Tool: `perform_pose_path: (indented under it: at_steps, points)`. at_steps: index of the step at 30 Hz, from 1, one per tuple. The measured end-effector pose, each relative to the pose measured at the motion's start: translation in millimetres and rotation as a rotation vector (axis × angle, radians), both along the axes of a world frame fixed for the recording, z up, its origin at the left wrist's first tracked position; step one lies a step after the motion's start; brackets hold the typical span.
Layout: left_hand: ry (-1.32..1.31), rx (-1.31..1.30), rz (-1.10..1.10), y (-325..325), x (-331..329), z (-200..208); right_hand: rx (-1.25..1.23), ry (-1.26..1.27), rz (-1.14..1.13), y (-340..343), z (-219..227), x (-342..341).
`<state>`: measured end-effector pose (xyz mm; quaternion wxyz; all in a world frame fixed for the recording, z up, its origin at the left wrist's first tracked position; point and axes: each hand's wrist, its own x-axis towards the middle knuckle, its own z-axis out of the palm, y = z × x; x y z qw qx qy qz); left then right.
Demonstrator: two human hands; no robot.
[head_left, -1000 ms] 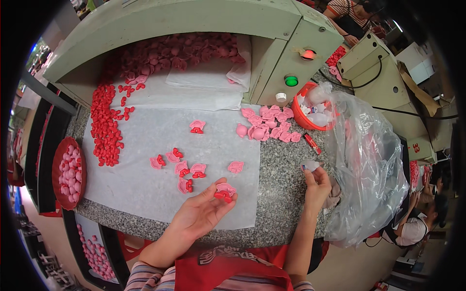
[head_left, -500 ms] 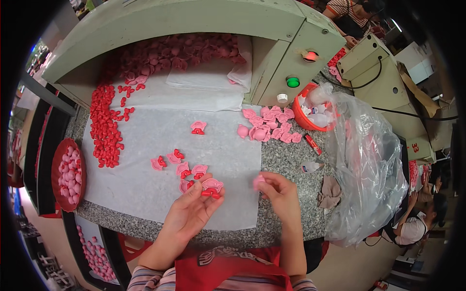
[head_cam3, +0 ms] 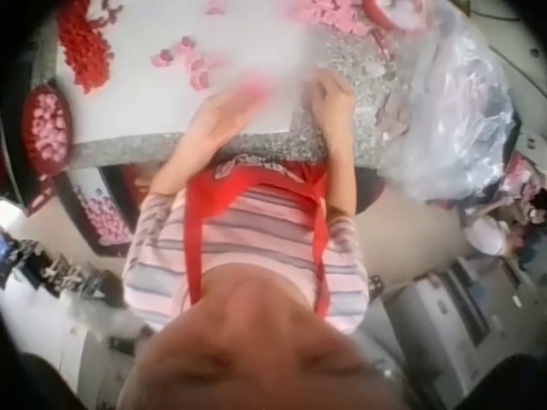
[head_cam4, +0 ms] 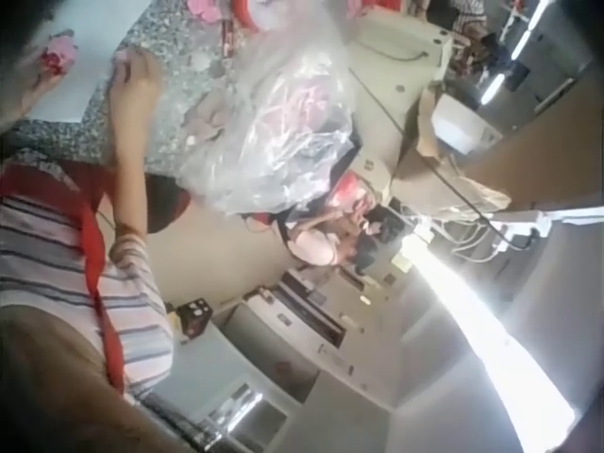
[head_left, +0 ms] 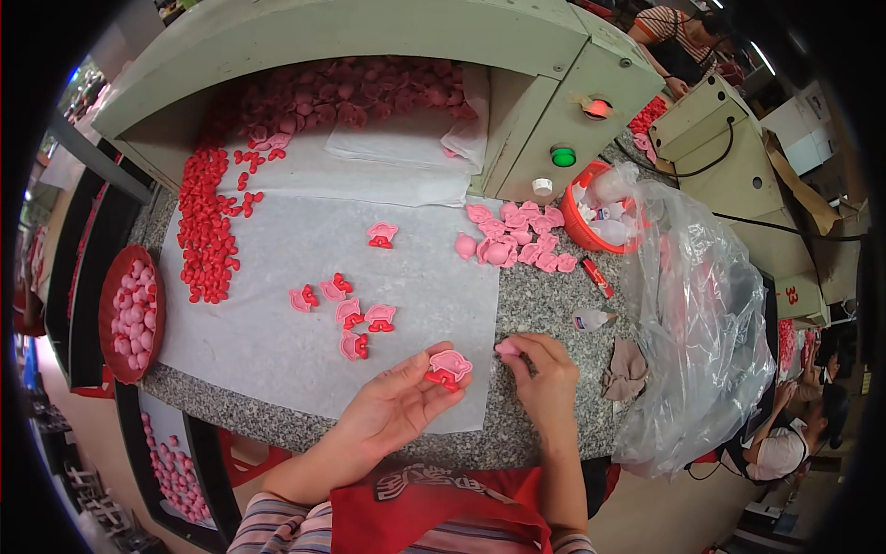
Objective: Applying glue to small pink plastic toy components and assembling them into flower shapes.
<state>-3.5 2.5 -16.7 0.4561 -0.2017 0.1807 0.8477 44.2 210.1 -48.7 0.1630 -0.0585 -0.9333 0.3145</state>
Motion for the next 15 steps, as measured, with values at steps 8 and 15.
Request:
perform_pose_path:
  at_steps: [8,15]
  points:
    - [0.31,-0.148,0.099,10.4,14.5,13.5,-0.367,0.242,0.003,-65.8,59.0,20.9]
    - [0.505,-0.194,0.119,12.4,19.6,16.2,-0.44,0.276,0.009,-67.6,56.5,23.2]
